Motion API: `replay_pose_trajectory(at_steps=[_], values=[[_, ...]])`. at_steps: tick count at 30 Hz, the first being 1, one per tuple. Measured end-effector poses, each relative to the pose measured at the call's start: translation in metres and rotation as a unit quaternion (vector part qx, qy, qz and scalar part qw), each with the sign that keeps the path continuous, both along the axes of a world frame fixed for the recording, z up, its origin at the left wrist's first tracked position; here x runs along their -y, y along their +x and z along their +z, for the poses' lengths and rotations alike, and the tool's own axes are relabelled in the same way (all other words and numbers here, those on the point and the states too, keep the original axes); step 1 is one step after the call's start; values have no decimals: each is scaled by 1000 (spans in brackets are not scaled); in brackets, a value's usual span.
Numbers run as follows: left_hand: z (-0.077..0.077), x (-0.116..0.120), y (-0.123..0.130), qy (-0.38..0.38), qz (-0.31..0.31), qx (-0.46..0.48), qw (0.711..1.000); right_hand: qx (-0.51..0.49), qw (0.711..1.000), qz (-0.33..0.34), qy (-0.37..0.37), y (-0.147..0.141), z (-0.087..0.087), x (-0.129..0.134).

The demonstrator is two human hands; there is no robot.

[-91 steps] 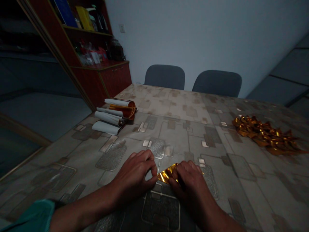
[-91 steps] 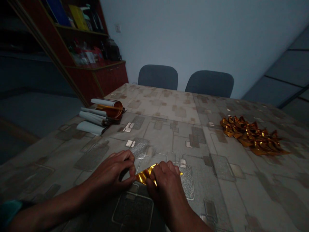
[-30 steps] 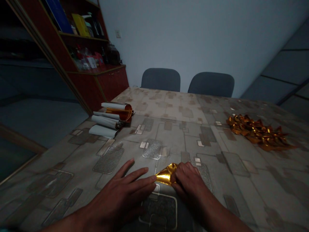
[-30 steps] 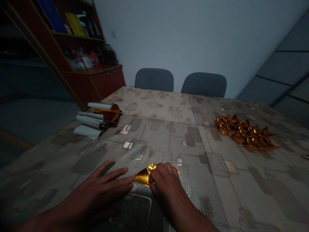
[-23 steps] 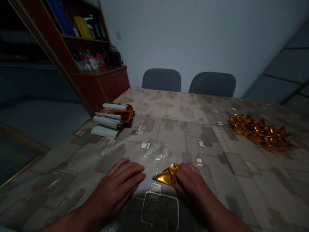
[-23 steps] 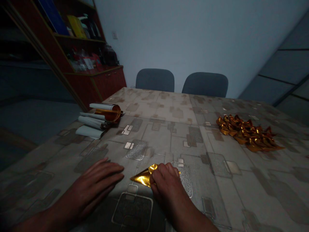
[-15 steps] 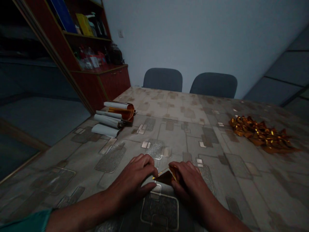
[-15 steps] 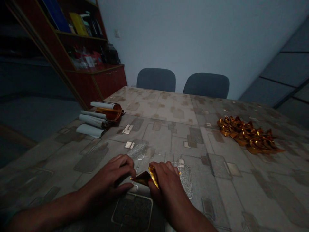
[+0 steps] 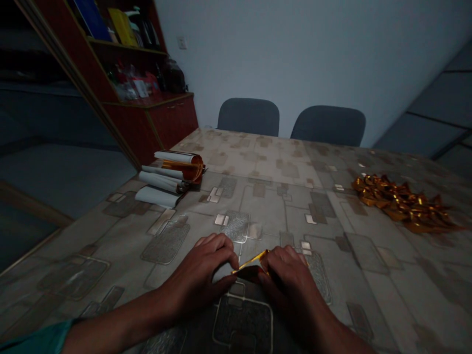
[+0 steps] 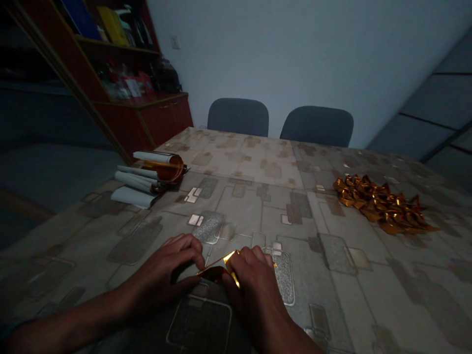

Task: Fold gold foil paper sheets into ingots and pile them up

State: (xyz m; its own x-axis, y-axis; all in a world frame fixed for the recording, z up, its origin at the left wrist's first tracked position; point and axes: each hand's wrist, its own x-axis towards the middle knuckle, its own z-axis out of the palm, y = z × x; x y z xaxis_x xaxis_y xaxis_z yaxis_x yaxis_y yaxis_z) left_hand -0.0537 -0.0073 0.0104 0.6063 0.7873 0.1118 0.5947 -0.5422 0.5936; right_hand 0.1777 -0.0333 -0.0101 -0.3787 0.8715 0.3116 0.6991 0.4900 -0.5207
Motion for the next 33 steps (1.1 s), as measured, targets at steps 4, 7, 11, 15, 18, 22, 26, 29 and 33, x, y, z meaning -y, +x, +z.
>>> replay_pose_trajectory(at_steps=[4, 7, 11, 15, 18, 22, 26, 29, 33], values=[[0, 1, 0, -4, 2, 2, 1000, -19, 1000, -5, 0, 0, -2, 0], [2, 1, 0, -4, 4, 4, 1000, -24, 1000, -1, -7, 1, -2, 0], [2, 0, 0, -1, -4, 8, 1000, -24, 1000, 8, -16, 0, 1, 1], [2, -1, 1, -1, -11, 14, 1000, -29, 999, 11, -24, 0, 5, 3], [2, -2, 2, -3, -14, 19, 1000, -26, 999, 15, -24, 0, 5, 3], [3, -3, 2, -1, -12, 11, 1000, -4, 1000, 7, -25, 1, 1, 1], [6, -4, 2, 6, 6, -10, 1000, 13, 1000, 4, -23, 1, -3, 1], [8, -3, 3, 9, 12, -18, 1000, 24, 999, -7, -24, 1, -5, 2], [7, -3, 3, 15, 21, -19, 999, 29, 999, -7, -12, 0, -7, 2]])
